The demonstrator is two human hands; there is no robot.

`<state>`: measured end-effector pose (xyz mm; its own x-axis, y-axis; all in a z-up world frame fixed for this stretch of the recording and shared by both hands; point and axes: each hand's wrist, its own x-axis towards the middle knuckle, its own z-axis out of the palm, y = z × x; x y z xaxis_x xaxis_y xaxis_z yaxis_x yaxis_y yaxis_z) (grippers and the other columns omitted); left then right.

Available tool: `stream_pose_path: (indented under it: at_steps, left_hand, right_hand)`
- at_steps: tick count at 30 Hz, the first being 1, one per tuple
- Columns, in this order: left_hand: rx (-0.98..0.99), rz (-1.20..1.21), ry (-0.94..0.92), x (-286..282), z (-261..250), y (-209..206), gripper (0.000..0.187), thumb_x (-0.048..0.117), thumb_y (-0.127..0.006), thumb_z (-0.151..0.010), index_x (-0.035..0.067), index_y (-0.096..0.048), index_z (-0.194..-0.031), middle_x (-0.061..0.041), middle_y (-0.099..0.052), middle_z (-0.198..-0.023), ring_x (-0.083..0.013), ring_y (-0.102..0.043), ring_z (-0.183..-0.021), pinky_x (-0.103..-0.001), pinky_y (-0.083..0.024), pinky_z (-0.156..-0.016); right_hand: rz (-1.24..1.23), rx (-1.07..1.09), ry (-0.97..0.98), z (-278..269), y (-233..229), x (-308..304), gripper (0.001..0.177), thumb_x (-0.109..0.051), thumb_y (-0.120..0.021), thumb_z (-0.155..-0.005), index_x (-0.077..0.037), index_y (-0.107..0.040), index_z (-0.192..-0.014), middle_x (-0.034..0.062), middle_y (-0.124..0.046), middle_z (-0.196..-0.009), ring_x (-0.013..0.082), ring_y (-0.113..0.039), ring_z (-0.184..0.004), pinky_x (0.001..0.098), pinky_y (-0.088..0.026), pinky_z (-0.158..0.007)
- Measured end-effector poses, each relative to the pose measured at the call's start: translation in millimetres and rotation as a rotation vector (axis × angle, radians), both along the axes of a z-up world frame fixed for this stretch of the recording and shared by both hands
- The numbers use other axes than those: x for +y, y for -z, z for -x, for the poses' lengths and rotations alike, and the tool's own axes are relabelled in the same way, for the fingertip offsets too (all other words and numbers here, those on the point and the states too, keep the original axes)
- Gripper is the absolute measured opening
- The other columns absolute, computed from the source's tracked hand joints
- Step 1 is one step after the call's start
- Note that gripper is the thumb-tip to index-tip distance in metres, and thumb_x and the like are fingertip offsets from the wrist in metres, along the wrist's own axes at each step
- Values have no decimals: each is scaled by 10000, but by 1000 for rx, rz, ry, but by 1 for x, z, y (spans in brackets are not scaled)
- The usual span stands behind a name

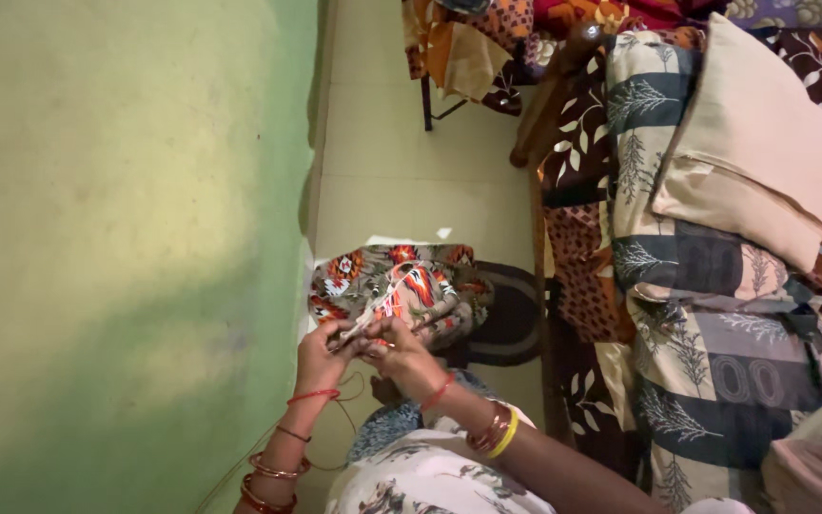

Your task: The person folds a patterned blanket and a pillowcase by hand, then places several folded items onto a bed.

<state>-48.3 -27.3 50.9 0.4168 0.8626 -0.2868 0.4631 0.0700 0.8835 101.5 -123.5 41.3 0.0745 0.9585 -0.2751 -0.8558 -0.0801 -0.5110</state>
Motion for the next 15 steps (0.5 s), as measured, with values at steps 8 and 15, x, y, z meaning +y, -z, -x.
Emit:
stream_pose_path:
  at_steps: [8, 15]
  left_hand:
    - [-11, -50, 102, -25, -14, -11, 253, -32, -801, -740, 39, -777, -982, -39, -759, -811, -111, -706, -718, -267, -560, -636]
    - [44, -224, 137, -21, -8, -64, 196, -1, -849, -724, 15, -740, -885, -92, -667, -755, -191, -646, -625, -301, -500, -564]
  right_hand:
    - [26, -293, -224, -60, 63, -7, 244, 29, -425, -845, 30, -588, -1026, 165, -740, -893, 314, -751, -847, 395, -628, -788]
    - [151, -1502, -45, -108, 128, 24, 212, -98, -642, -878, -94, -691, -1083, 180, -737, -1025, 335, -743, -952, 412, -590, -819]
